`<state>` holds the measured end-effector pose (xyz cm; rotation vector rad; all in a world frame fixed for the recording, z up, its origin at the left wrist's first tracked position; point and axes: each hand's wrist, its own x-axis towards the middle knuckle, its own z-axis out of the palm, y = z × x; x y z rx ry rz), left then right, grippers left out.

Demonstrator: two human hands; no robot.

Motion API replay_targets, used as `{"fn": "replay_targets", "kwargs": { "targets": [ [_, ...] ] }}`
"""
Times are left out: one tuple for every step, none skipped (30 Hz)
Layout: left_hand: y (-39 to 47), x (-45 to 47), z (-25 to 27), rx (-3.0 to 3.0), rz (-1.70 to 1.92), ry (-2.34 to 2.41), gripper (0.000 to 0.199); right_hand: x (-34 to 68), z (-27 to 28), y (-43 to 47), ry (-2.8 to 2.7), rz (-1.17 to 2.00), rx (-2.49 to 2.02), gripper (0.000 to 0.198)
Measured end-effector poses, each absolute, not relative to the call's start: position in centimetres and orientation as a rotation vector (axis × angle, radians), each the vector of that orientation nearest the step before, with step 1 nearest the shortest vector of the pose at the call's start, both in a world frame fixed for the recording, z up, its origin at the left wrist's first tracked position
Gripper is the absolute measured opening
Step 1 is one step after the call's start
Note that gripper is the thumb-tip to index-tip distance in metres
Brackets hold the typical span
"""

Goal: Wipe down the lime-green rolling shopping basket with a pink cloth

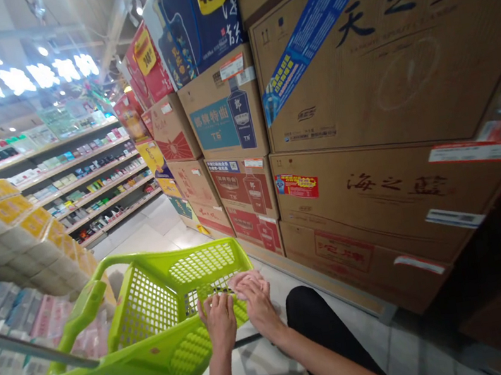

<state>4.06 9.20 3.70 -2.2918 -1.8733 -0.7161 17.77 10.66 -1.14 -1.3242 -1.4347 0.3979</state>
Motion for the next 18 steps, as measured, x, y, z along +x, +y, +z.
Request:
{"fn": "replay_targets", "kwargs": {
  "targets": [
    [9.2, 3.9, 3.6, -2.298, -0.737, -1.882, 0.032, 18.1, -1.1, 11.0, -1.468, 0.408, -1.323, 0.045],
    [9.1, 3.7, 3.5, -2.312, -0.752, -1.886, 0.032, 18.7, -0.8, 11.7, -1.497, 0.420, -1.337, 0.045],
    [9.0, 3.4, 3.3, -2.324, -0.760, -1.889, 0.031, 19.4, -0.5, 12.7, -1.519, 0.441, -1.357, 0.044],
    [8.9, 3.1, 3.2, -2.327, -0.764, -1.892, 0.030, 20.3, -0.1, 14.0, -1.534, 0.469, -1.369, 0.043],
    [8.7, 2.7, 3.1, -2.325, -0.763, -1.892, 0.030, 21.1, 0.4, 15.5, -1.558, 0.502, -1.367, 0.041],
    [8.5, 2.3, 3.0, -2.320, -0.759, -1.887, 0.029, 21.9, 1.0, 17.1, -1.586, 0.534, -1.354, 0.039],
    [8.2, 1.8, 3.0, -2.314, -0.753, -1.877, 0.029, 22.5, 1.6, 18.8, -1.611, 0.562, -1.335, 0.038],
    [8.0, 1.3, 3.0, -2.315, -0.745, -1.861, 0.029, 23.0, 2.1, 20.4, -1.627, 0.581, -1.319, 0.036],
    [7.8, 0.7, 3.0, -2.329, -0.734, -1.839, 0.029, 23.3, 2.6, 21.7, -1.634, 0.592, -1.306, 0.035],
    [7.7, 0.1, 3.1, -2.364, -0.716, -1.811, 0.028, 23.4, 2.9, 22.6, -1.634, 0.597, -1.299, 0.034],
    [7.6, -0.5, 3.2, -2.405, -0.695, -1.785, 0.027, 23.4, 3.1, 23.1, -1.631, 0.600, -1.295, 0.034],
    [7.7, -1.1, 3.3, -2.443, -0.671, -1.770, 0.027, 23.2, 3.1, 23.0, -1.626, 0.599, -1.295, 0.035],
    [7.8, -1.8, 3.3, -2.471, -0.648, -1.767, 0.026, 22.8, 3.0, 22.2, -1.620, 0.593, -1.300, 0.036],
    [8.0, -2.3, 3.4, -2.484, -0.626, -1.778, 0.026, 22.3, 2.6, 20.9, -1.613, 0.586, -1.309, 0.038],
    [8.2, -2.8, 3.4, -2.486, -0.605, -1.797, 0.026, 21.7, 2.0, 19.1, -1.612, 0.578, -1.309, 0.039],
    [8.4, -3.2, 3.4, -2.475, -0.590, -1.820, 0.026, 21.0, 1.3, 17.0, -1.612, 0.574, -1.307, 0.039],
    [8.7, -3.5, 3.5, -2.462, -0.579, -1.838, 0.026, 20.4, 0.6, 14.8, -1.626, 0.575, -1.288, 0.039],
    [8.9, -3.7, 3.6, -2.453, -0.570, -1.848, 0.027, 19.8, -0.1, 12.7, -1.642, 0.578, -1.229, 0.040]
  ]
}}
